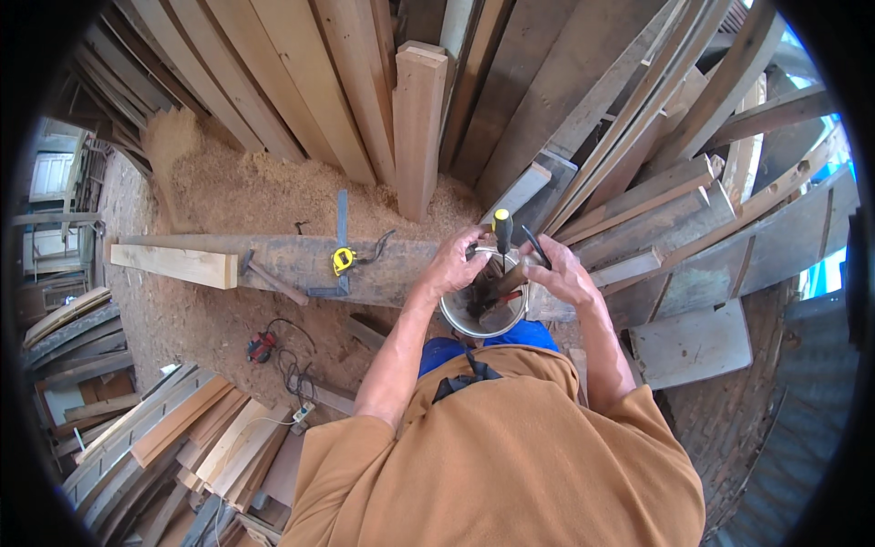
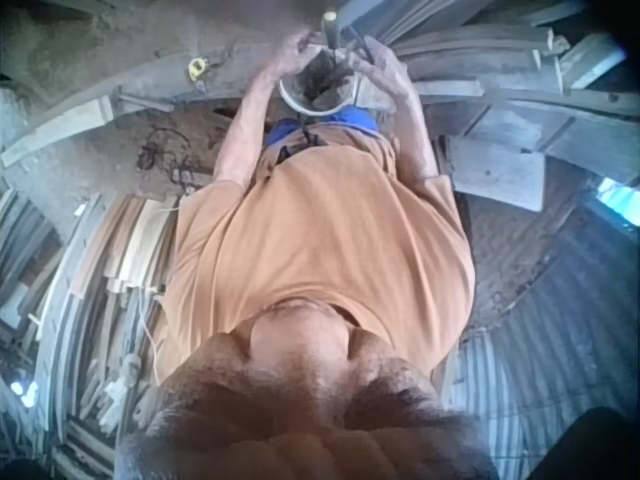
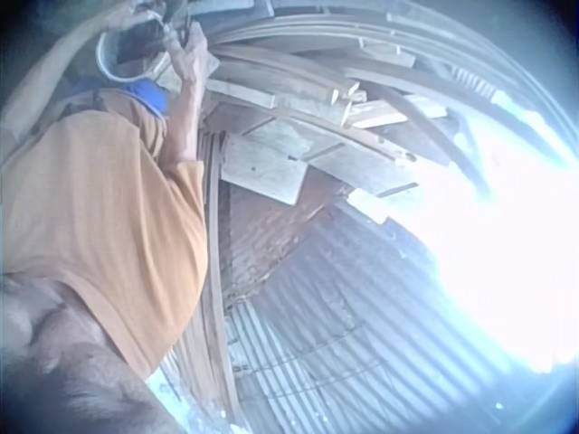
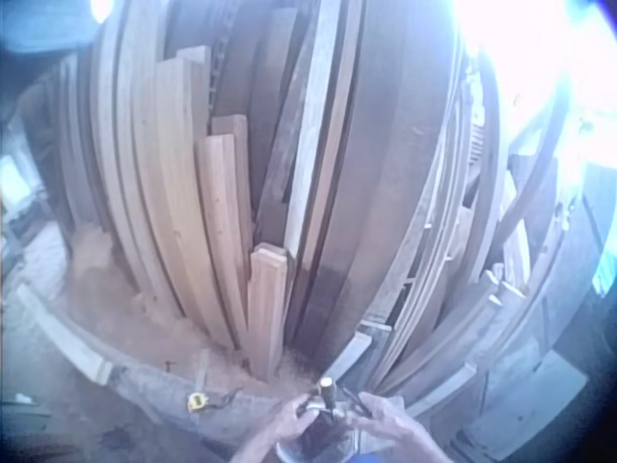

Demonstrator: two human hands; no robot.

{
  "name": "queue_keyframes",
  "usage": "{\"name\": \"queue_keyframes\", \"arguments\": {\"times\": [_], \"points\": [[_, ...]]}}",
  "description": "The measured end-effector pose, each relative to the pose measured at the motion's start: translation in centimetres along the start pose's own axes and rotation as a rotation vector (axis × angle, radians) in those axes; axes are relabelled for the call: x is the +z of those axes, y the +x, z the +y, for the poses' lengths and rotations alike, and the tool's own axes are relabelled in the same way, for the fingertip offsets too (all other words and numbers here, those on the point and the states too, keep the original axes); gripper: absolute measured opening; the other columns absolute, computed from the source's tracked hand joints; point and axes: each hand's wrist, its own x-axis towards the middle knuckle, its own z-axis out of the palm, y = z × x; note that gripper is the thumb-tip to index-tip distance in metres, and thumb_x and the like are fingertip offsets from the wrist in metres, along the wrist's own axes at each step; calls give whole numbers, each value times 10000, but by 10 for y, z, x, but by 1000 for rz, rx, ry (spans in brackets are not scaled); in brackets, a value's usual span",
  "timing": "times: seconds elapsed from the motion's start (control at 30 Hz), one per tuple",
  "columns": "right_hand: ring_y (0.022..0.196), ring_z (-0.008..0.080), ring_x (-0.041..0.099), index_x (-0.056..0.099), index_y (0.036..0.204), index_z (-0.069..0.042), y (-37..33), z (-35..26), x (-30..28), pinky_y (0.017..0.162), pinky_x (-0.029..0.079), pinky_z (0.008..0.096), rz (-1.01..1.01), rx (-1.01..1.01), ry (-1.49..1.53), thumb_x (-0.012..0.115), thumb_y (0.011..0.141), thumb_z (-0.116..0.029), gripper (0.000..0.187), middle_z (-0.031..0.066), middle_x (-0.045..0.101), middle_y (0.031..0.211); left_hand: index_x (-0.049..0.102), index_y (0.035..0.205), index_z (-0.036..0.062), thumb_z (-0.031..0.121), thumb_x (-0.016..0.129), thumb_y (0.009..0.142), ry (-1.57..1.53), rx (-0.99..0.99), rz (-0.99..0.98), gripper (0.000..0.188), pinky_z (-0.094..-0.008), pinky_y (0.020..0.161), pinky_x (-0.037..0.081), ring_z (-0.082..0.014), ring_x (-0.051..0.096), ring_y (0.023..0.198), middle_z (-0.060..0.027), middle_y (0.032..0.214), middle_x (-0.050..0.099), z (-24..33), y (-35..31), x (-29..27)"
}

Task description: The person works on an electric planer with a screwdriver, organizes various hand tools in a container, and then picks up wooden blocks and carries them across the workshop.

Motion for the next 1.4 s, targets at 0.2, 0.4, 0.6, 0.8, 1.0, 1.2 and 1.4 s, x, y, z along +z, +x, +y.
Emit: {"name": "queue_keyframes", "arguments": {"times": [0.2, 0.4, 0.6, 0.8, 1.0, 1.2, 1.4], "points": [[958, 210, 568, 626, 1147, -41, -13, -3, 0, 870, 462, 372, -15, -13, -79, 697, 841, -128, 326, 117, 626, 970, 599, 1341, 43, 141, 670, 863, -93, -50, 14, 493, -411, 1033, 473, -323, 621, 1187, -179, 1247, 658, -1, 0, 2], [927, 223, 601, 647, 1150, -40, -6, 4, 3, 873, 479, 379, -4, 10, -98, 700, 849, -148, 323, 111, 650, 943, 429, 1502, 52, 140, 695, 873, -18, 5, -23, 688, -434, 1090, 429, -288, 519, 1318, -156, 1434, 544, -7, -3, -9], [1105, 301, 684, 608, 1321, -1, 2, 24, 2, 944, 514, 406, 304, 19, -161, 673, 886, -210, 488, 193, 711, 1167, 293, 1576, 64, 240, 783, 822, -111, -217, 123, 917, -462, 1135, 385, -343, 477, 1356, -224, 1492, 468, -45, -39, -27], [996, 310, 703, 630, 1222, 33, -2, 6, -1, 886, 528, 395, 481, 88, -163, 648, 903, -205, 399, 220, 716, 1041, 500, 1342, 28, 265, 803, 801, 131, -279, 96, 664, -456, 1097, 413, -378, 533, 1283, -223, 1325, 584, -43, -70, -14], [838, 326, 697, 665, 1106, 20, -5, -16, 7, 779, 529, 412, 451, 31, -226, 629, 914, -200, 294, 209, 690, 871, 540, 1175, 58, 270, 830, 766, 408, -205, 149, 544, -483, 987, 439, -395, 566, 1119, -180, 1147, 611, -11, -63, 2], [780, 399, 660, 663, 1037, 23, -18, -25, 12, 712, 505, 437, 326, -31, -358, 634, 915, -200, 256, 239, 642, 790, 544, 1205, 48, 254, 830, 751, 514, -87, 263, 574, -489, 1012, 419, -393, 546, 1144, -178, 1197, 598, -13, -68, 12], [856, 431, 664, 701, 966, -13, -37, -30, 24, 740, 509, 486, -52, 72, -416, 641, 927, -243, 241, 265, 662, 849, 534, 1140, 64, 193, 834, 697, 424, -22, 166, 550, -511, 1054, 387, -441, 471, 1230, -234, 1409, 493, -3, -110, 16]]}}
